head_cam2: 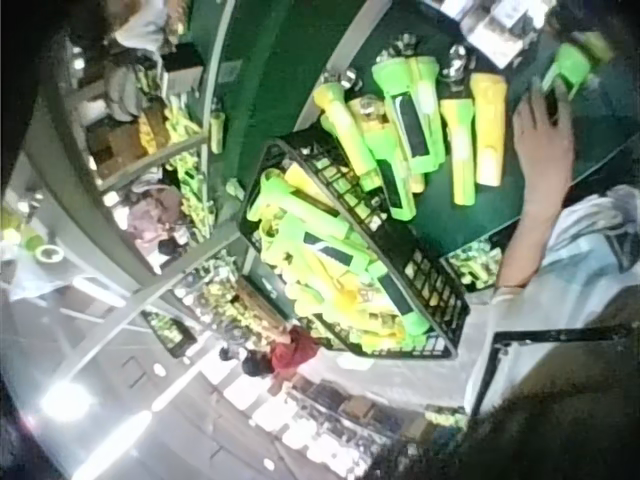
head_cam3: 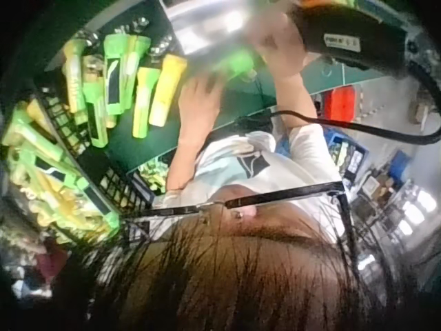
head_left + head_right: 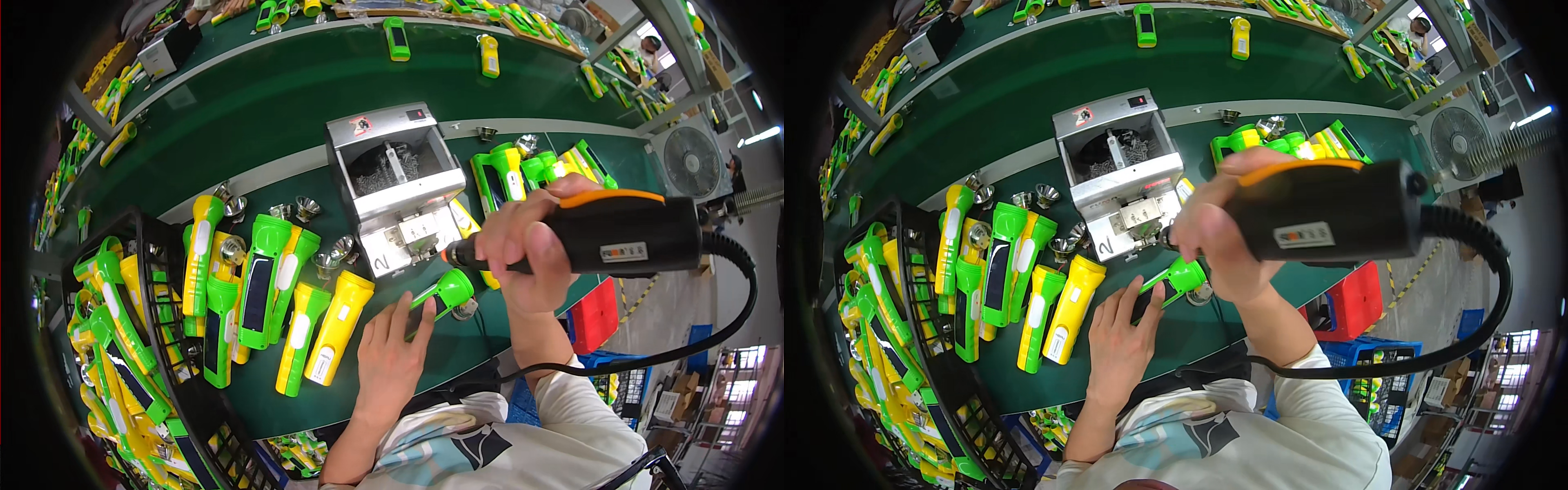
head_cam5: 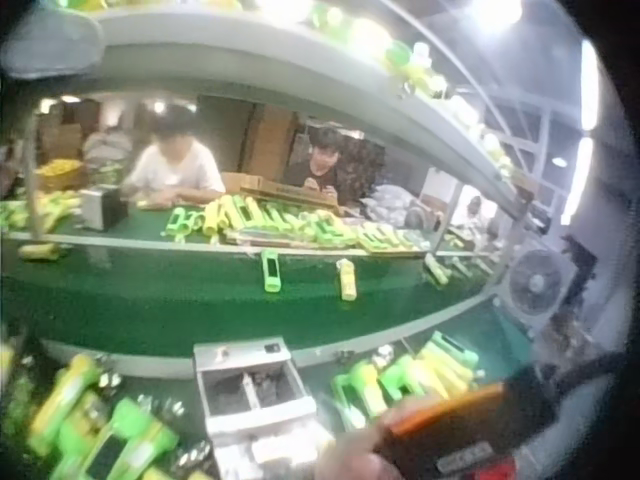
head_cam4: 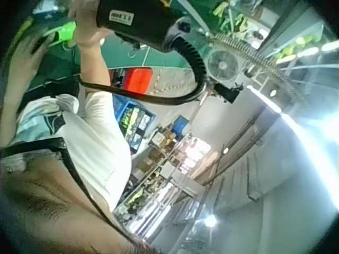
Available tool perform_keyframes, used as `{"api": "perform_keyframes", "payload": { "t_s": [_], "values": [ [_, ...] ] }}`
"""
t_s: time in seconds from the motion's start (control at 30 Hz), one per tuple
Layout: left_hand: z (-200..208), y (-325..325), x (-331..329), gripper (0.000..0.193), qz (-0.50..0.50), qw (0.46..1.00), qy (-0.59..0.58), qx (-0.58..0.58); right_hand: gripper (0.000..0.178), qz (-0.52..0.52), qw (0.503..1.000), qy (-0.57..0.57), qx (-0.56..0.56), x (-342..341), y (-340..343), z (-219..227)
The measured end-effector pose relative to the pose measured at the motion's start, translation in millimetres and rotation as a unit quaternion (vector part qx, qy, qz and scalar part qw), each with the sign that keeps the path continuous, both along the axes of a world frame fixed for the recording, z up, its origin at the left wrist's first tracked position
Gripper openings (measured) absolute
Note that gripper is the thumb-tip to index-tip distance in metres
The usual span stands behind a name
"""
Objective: The person assembles flashlights by holding the casings together, driving screws into them using an electric screwdriver, and setting the flashlights on the workbench.
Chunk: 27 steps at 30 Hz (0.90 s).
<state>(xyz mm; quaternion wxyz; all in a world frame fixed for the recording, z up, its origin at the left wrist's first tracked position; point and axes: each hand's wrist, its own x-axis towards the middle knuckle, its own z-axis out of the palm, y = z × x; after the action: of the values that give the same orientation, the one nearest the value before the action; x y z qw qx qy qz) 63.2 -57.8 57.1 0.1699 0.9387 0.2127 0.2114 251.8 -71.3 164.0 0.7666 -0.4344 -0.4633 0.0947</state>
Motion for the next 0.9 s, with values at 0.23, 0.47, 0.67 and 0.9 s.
{"api": "perform_keyframes", "payload": {
  "t_s": [0.23, 0.47, 0.67, 0.9],
  "values": [
    [2, -3, -5, 0.046, 0.007, 0.999, 0.016, -0.027, 0.042, 0.101, 0.993, 0.050, 0.023, 5, 14, -10],
    [22, 4, -5, 0.048, 0.033, 0.992, -0.078, -0.095, 0.041, 0.053, 0.997, 0.061, -0.018, -6, 13, 4],
    [31, 17, 26, 0.061, 0.058, 0.748, -0.324, -0.576, 0.041, 0.097, 0.993, 0.065, -0.006, -18, -7, 16],
    [22, 11, 21, 0.053, -0.043, 0.487, -0.344, -0.802, 0.046, 0.098, 0.987, 0.124, -0.018, -32, -28, 25]
  ]
}}
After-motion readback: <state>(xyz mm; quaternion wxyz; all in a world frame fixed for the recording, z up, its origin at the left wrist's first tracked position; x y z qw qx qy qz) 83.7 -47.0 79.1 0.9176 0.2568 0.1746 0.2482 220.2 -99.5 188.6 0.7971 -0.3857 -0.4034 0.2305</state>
